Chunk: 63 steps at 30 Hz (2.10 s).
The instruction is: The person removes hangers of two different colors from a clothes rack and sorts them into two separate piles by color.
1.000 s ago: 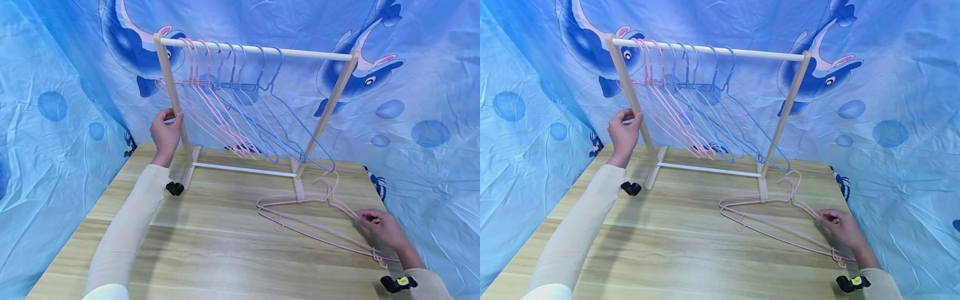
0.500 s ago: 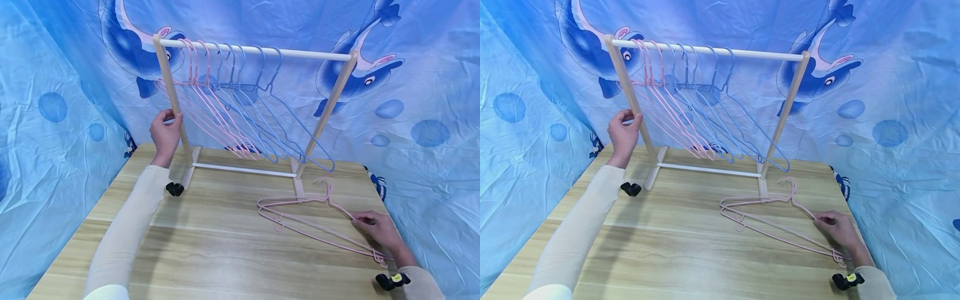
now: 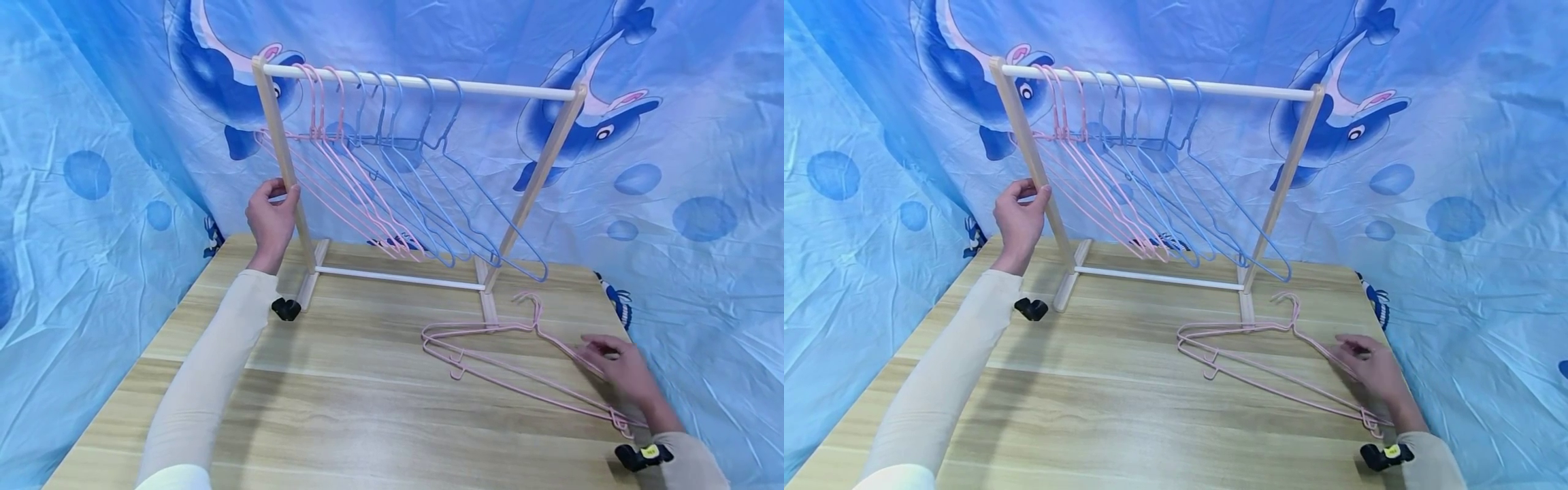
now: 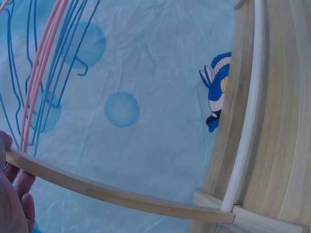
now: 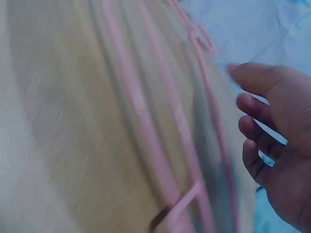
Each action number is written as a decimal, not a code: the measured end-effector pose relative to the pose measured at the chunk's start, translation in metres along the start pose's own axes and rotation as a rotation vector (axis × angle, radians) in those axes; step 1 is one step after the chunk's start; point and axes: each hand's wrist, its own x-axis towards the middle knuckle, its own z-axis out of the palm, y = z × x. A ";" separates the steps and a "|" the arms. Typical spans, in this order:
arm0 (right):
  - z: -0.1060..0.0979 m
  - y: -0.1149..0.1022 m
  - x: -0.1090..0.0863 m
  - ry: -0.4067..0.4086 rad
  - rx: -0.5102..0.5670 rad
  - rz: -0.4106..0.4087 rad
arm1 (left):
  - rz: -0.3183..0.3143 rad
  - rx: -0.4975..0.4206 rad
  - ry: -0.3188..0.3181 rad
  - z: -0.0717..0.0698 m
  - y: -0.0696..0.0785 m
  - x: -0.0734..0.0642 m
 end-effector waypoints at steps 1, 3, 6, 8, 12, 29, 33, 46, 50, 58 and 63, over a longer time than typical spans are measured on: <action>-0.003 -0.006 0.002 0.021 0.009 0.001 | 0.003 -0.001 0.000 0.000 0.000 0.000; -0.011 -0.020 0.008 0.051 0.030 0.016 | 0.007 -0.001 0.001 0.000 0.000 -0.001; -0.023 -0.044 0.017 0.067 0.104 0.038 | 0.013 -0.001 0.004 0.001 0.001 -0.001; -0.032 -0.061 0.024 0.053 0.179 0.052 | 0.014 -0.001 0.006 0.001 0.000 -0.001; -0.046 -0.095 0.039 0.014 0.303 0.082 | 0.023 0.003 0.013 0.001 0.000 0.000; -0.070 -0.223 0.099 -0.169 0.727 0.097 | 0.027 -0.014 0.005 -0.001 0.000 0.001; -0.065 -0.249 0.114 -0.182 0.758 0.069 | 0.022 -0.008 0.012 -0.002 -0.001 0.002; -0.047 -0.298 0.150 -0.300 0.731 0.136 | 0.028 -0.018 0.004 0.000 -0.002 0.001; -0.039 -0.310 0.155 -0.327 0.675 0.132 | 0.023 -0.018 -0.002 0.000 -0.001 0.001; -0.031 -0.320 0.160 -0.321 0.643 0.115 | 0.030 -0.015 -0.003 -0.001 0.000 -0.001; -0.030 -0.323 0.159 -0.274 0.612 0.093 | 0.028 -0.012 0.000 -0.001 0.000 -0.001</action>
